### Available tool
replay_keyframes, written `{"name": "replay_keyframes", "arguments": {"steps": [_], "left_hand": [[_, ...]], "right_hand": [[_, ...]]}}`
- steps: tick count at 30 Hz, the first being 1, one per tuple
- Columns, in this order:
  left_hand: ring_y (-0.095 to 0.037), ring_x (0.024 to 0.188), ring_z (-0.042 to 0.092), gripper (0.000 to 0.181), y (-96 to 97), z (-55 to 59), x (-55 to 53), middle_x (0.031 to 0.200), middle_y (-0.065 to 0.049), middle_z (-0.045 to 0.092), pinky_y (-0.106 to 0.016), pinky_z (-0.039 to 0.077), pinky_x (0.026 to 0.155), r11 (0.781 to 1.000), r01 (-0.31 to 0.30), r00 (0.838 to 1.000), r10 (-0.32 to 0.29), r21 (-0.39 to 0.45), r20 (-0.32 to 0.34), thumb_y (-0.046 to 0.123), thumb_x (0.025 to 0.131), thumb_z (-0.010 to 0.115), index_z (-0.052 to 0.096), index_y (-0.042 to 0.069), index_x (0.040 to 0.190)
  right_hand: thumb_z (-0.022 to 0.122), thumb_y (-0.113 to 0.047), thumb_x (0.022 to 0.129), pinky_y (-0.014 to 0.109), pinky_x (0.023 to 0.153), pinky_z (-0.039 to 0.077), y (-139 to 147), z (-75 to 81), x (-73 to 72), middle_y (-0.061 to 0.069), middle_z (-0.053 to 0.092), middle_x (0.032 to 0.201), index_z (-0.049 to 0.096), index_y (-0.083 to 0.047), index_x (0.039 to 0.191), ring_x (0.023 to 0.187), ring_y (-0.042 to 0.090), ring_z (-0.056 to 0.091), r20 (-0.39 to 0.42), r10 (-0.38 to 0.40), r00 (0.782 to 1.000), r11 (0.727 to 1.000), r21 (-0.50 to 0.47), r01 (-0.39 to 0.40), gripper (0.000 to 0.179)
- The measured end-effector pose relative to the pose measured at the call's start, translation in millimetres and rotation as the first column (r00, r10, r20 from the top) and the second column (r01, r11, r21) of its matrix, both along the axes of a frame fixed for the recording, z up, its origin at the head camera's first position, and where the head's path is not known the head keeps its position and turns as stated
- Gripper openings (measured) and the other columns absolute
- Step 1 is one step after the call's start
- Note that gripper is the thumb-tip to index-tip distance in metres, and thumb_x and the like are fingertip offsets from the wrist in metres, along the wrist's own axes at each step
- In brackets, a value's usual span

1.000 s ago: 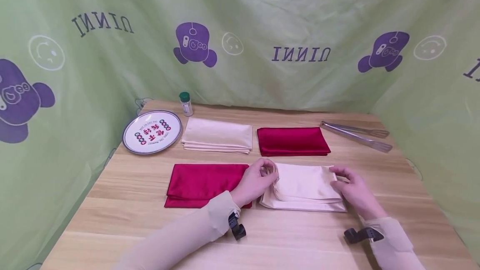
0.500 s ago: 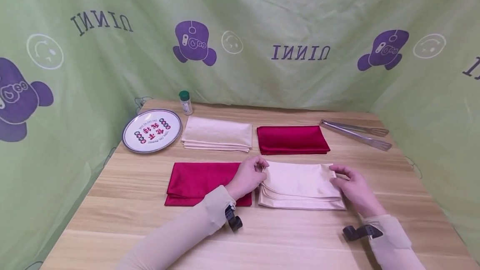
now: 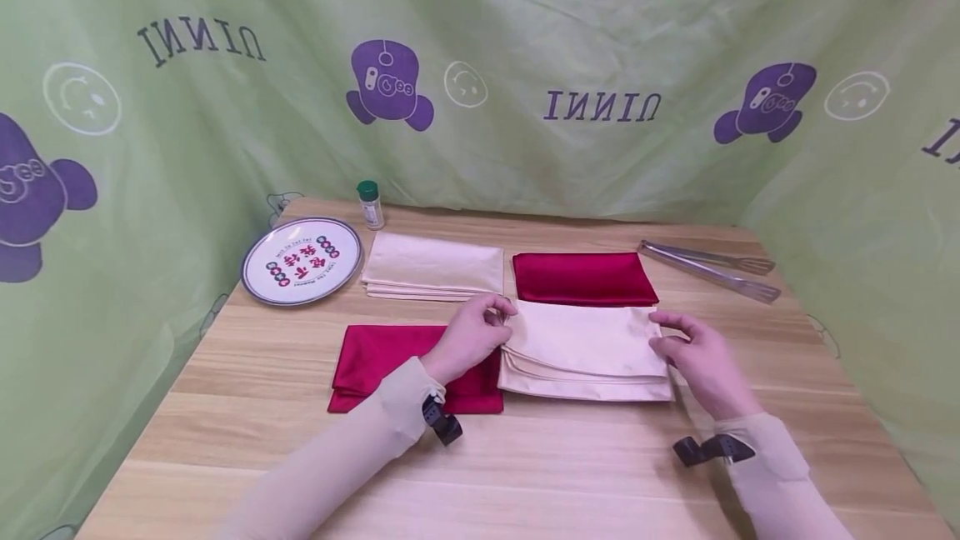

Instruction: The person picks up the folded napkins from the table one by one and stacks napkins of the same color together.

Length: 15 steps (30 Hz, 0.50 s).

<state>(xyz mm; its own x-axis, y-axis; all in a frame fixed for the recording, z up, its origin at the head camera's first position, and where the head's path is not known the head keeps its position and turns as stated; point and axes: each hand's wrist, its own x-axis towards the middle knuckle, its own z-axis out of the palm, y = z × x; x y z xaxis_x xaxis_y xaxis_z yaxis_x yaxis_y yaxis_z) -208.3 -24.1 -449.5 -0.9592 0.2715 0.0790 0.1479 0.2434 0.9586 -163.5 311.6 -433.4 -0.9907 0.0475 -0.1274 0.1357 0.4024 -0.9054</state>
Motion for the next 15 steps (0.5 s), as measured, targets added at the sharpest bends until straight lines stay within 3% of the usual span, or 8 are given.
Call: {"name": "replay_keyframes", "arguments": {"steps": [8,15], "left_hand": [[-0.015,0.075,0.055,0.027,-45.6,15.3,-19.0,0.095,-0.013,0.062,-0.023,0.047,0.063,0.991,-0.097,0.995,0.093,0.091,0.044,-0.01,0.077,0.065,0.066,-0.003,0.102],[-0.014,0.075,0.055,0.027,-96.3,24.5,-45.1,0.099,-0.014,0.061,-0.022,0.047,0.061,0.982,-0.181,0.983,0.179,0.056,0.029,-0.007,0.08,0.066,0.064,-0.005,0.106]], "right_hand": [[0.063,-0.008,0.093,0.023,0.078,0.052,-44,6.3,-30.3,0.019,0.052,0.118,0.052,0.004,0.131,0.088,0.014,0.058,-0.035,0.03,0.999,0.996,-0.079,-0.033,0.041],[0.065,0.0,0.088,0.023,0.072,0.053,-97,5.8,-68.5,0.02,0.057,0.11,0.057,0.003,0.128,0.084,0.015,0.057,-0.076,0.013,0.997,0.986,-0.166,-0.025,0.04]]}}
